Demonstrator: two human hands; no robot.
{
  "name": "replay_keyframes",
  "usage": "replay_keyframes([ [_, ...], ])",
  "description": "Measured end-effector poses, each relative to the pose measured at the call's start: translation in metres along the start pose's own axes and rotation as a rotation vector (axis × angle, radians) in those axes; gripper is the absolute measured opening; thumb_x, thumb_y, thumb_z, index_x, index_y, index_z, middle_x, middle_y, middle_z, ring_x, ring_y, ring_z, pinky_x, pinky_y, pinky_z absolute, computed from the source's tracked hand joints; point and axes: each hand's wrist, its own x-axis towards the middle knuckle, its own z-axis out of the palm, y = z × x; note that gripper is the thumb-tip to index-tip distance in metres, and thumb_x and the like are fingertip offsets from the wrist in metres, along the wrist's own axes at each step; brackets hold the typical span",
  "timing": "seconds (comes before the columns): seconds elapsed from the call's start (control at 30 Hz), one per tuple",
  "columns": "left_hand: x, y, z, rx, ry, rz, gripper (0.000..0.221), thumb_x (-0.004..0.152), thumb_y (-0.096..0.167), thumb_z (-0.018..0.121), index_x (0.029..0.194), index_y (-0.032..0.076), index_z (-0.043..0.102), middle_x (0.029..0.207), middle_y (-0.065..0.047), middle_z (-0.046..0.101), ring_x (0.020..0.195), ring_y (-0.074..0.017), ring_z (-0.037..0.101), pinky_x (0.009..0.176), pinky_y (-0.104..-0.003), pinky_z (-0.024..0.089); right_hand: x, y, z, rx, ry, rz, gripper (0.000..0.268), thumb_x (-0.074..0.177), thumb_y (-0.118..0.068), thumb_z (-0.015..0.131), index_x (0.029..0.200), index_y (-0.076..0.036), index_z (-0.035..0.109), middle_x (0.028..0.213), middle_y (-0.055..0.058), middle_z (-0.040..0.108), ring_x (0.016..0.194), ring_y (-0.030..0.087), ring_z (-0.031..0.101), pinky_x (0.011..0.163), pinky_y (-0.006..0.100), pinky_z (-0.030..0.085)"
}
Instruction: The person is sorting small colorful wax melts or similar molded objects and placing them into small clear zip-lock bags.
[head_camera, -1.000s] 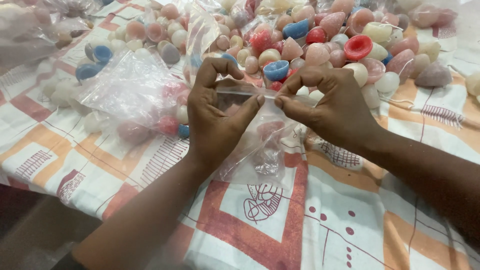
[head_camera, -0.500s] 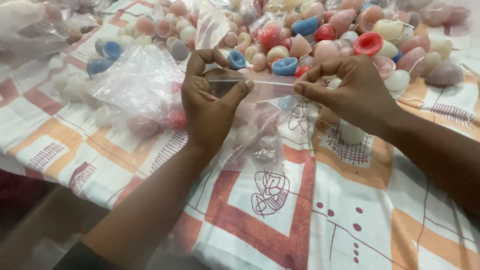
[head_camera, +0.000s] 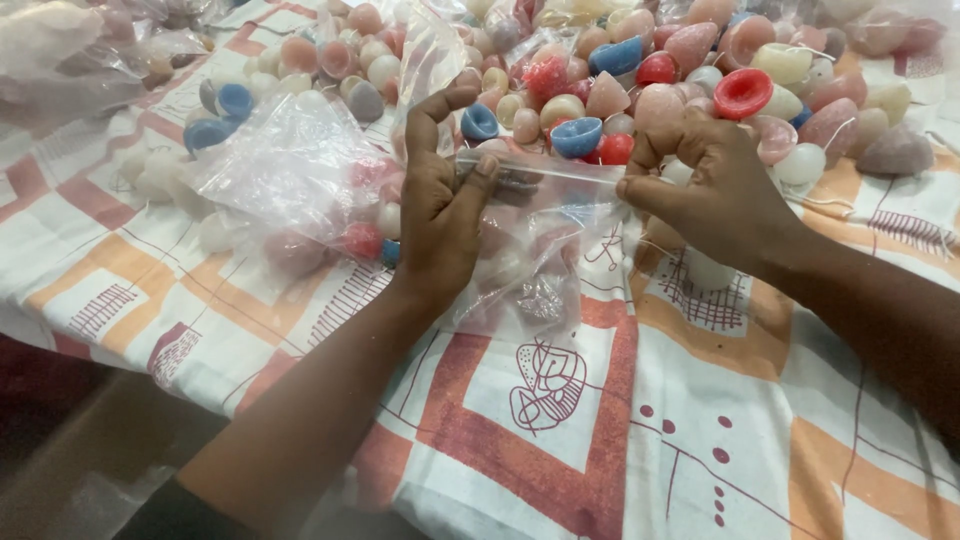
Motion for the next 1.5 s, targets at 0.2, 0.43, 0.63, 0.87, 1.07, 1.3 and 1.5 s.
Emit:
replay_keyframes([
  [0.2, 0.000, 0.009, -0.001, -0.119, -0.029, -0.063, 0.053, 0.107, -0.003, 0.043, 0.154, 0.010, 0.024, 0.147, -0.013, 0.051, 0.102, -0.0186, 0.075, 0.092, -0.034, 0.067, 0.001, -0.003, -0.001, -0.104, -0.018, -0.022, 0.013, 0.084, -0.012, 0.072, 0.079, -0.003, 0.064, 0.083, 0.005, 0.064, 0.094, 0.017, 0.056, 0.087, 0.035, 0.044],
  [0.43, -0.004, 0.013, 0.004, 0.441, -0.039, -0.019, 0.013, 0.114, 0.006, 0.048, 0.125, 0.003, 0.056, 0.111, -0.010, 0.066, 0.093, -0.0108, 0.067, 0.083, -0.025, 0.057, -0.005, -0.010, 0.001, 0.039, 0.010, 0.100, 0.012, 0.085, -0.018, 0.067, 0.084, -0.007, 0.061, 0.087, 0.001, 0.063, 0.092, 0.015, 0.060, 0.088, 0.034, 0.047],
  [0.63, -0.008, 0.029, 0.014, 0.637, 0.099, 0.138, 0.007, 0.104, 0.005, 0.069, 0.111, 0.005, 0.069, 0.104, -0.004, 0.068, 0.087, -0.0073, 0.064, 0.078, -0.024, 0.055, -0.003, -0.039, 0.005, -0.149, 0.110, -0.141, 0.023, 0.081, -0.011, 0.072, 0.104, -0.006, 0.074, 0.105, 0.007, 0.071, 0.106, 0.021, 0.053, 0.093, 0.037, 0.041],
  [0.87, -0.015, 0.026, 0.021, 0.224, -0.004, 0.122, 0.030, 0.101, -0.007, 0.076, 0.124, 0.001, 0.059, 0.111, -0.003, 0.067, 0.101, -0.0082, 0.069, 0.095, -0.024, 0.058, -0.008, -0.070, 0.007, -0.055, 0.105, -0.211, 0.024, 0.087, -0.018, 0.079, 0.110, -0.009, 0.075, 0.111, 0.004, 0.071, 0.108, 0.019, 0.056, 0.096, 0.033, 0.042],
  [1.07, -0.018, 0.028, 0.026, 0.198, -0.033, 0.141, 0.034, 0.097, -0.010, 0.079, 0.120, 0.000, 0.056, 0.114, -0.005, 0.063, 0.102, -0.0109, 0.072, 0.095, -0.025, 0.061, -0.012, -0.063, 0.010, 0.024, 0.073, -0.227, 0.014, 0.094, -0.019, 0.081, 0.105, -0.012, 0.075, 0.110, -0.002, 0.072, 0.111, 0.013, 0.061, 0.099, 0.033, 0.046],
  [1.3, -0.018, 0.033, 0.028, 0.114, 0.007, 0.225, 0.044, 0.102, -0.014, 0.076, 0.126, 0.001, 0.043, 0.113, -0.006, 0.059, 0.106, -0.0123, 0.074, 0.101, -0.026, 0.064, -0.005, -0.069, 0.003, -0.140, 0.108, -0.283, 0.014, 0.090, -0.021, 0.085, 0.101, -0.013, 0.079, 0.111, -0.004, 0.074, 0.121, 0.020, 0.047, 0.106, 0.036, 0.039],
  [1.5, -0.013, 0.027, 0.019, 0.169, 0.057, 0.197, 0.049, 0.097, -0.013, 0.081, 0.125, -0.002, 0.042, 0.108, -0.007, 0.063, 0.100, -0.0138, 0.075, 0.097, -0.026, 0.063, -0.004, -0.062, 0.002, -0.165, 0.079, -0.275, 0.016, 0.092, -0.024, 0.085, 0.104, -0.015, 0.080, 0.112, -0.005, 0.075, 0.122, 0.021, 0.047, 0.111, 0.037, 0.038],
])
